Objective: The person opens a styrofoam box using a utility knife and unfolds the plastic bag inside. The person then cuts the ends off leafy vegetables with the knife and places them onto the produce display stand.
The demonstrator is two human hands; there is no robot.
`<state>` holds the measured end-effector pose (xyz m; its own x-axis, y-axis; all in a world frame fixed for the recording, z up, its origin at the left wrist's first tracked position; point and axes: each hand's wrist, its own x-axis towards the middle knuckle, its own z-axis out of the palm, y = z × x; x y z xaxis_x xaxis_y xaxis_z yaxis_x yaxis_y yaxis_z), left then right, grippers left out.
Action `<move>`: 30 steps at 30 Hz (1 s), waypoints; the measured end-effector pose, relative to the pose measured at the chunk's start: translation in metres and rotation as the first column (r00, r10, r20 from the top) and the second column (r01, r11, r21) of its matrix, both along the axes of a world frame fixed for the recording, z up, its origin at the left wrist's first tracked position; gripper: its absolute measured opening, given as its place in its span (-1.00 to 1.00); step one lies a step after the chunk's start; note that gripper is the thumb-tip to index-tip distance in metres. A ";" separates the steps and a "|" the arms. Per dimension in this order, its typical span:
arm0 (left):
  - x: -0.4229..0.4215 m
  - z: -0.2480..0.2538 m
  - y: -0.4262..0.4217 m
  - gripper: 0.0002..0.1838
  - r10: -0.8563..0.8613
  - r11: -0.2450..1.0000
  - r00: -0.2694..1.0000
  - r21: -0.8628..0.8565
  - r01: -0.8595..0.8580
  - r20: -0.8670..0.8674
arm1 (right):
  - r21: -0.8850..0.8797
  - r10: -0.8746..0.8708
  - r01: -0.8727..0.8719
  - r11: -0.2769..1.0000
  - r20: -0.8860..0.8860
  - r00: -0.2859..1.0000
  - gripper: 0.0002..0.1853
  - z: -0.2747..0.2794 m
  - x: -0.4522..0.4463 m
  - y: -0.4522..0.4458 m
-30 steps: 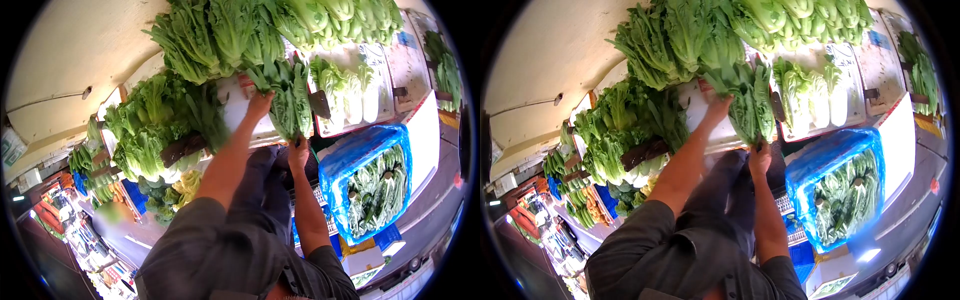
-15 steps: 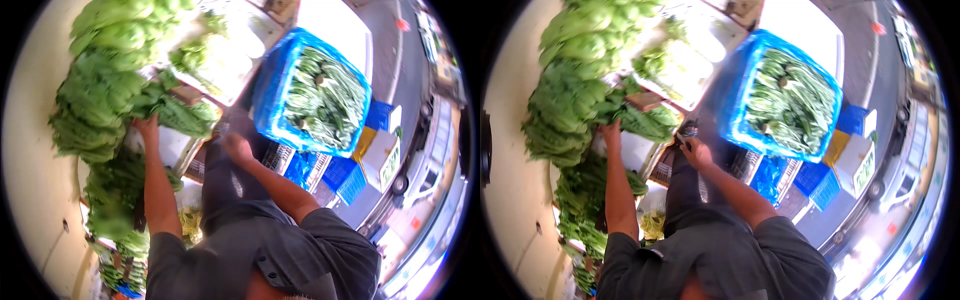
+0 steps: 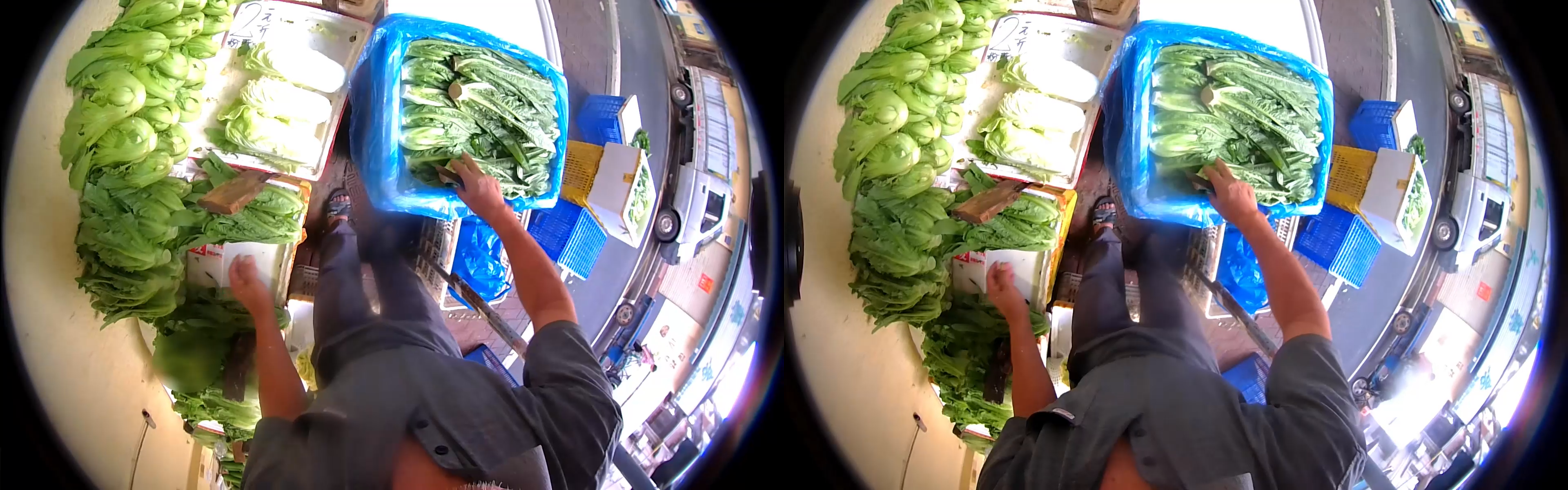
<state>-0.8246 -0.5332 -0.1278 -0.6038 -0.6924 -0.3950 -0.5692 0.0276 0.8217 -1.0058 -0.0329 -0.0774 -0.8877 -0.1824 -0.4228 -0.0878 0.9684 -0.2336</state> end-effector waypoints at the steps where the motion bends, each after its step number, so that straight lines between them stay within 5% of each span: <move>1: -0.006 0.007 0.019 -0.57 -0.066 0.996 0.998 0.051 0.066 -0.013 | 0.038 0.021 -0.021 0.999 -0.006 1.000 -0.47 -0.006 -0.005 0.001; 5: -0.040 0.032 0.102 -0.64 -0.285 0.890 0.950 0.333 0.311 -0.126 | 0.135 0.061 -0.072 0.988 0.088 0.994 -0.57 0.000 -0.030 -0.003; 12: -0.098 0.047 0.212 -0.69 -0.540 0.619 0.756 0.434 0.654 -0.370 | -0.258 -0.058 0.003 0.966 -0.207 0.977 -0.55 0.048 -0.036 0.040; 14: -0.123 0.073 0.233 -0.68 -0.663 0.559 0.669 0.372 0.741 -0.335 | -0.358 -0.149 0.046 0.933 -0.264 0.953 -0.52 0.092 -0.045 0.041; 17: -0.160 0.104 0.263 -0.57 -0.718 0.483 0.593 0.353 0.801 -0.365 | -0.541 -0.478 0.370 0.755 -0.068 0.876 -0.50 0.133 -0.050 0.055; 21: -0.222 0.167 0.298 -0.15 -0.723 0.482 0.303 -0.138 0.865 -0.621 | -0.647 -0.596 0.462 0.606 0.014 0.803 -0.50 0.207 -0.048 0.027; 23: -0.248 0.205 0.308 0.16 -0.806 0.432 0.165 -0.374 0.821 -0.568 | -0.816 -0.601 0.419 0.397 0.113 0.791 -0.52 0.224 -0.039 0.009; 24: -0.253 0.210 0.313 0.15 -0.792 0.387 0.147 -0.301 0.871 -0.593 | -0.870 -0.612 0.416 0.265 0.181 0.769 -0.52 0.228 -0.034 -0.001; 26: -0.257 0.223 0.311 0.05 -0.740 0.321 0.171 -0.117 0.940 -0.650 | -0.871 -0.631 0.373 0.320 0.097 0.769 -0.51 0.231 -0.023 -0.012; 28: -0.258 0.226 0.307 -0.08 -0.781 0.275 0.139 -0.136 0.952 -0.609 | -0.762 -0.624 0.450 0.465 0.079 0.778 -0.44 0.243 -0.013 -0.018; 30: -0.255 0.230 0.298 -0.05 -0.817 0.205 0.089 -0.144 0.968 -0.570 | -0.687 -0.490 0.188 0.702 -0.274 0.827 -0.39 0.237 -0.002 -0.010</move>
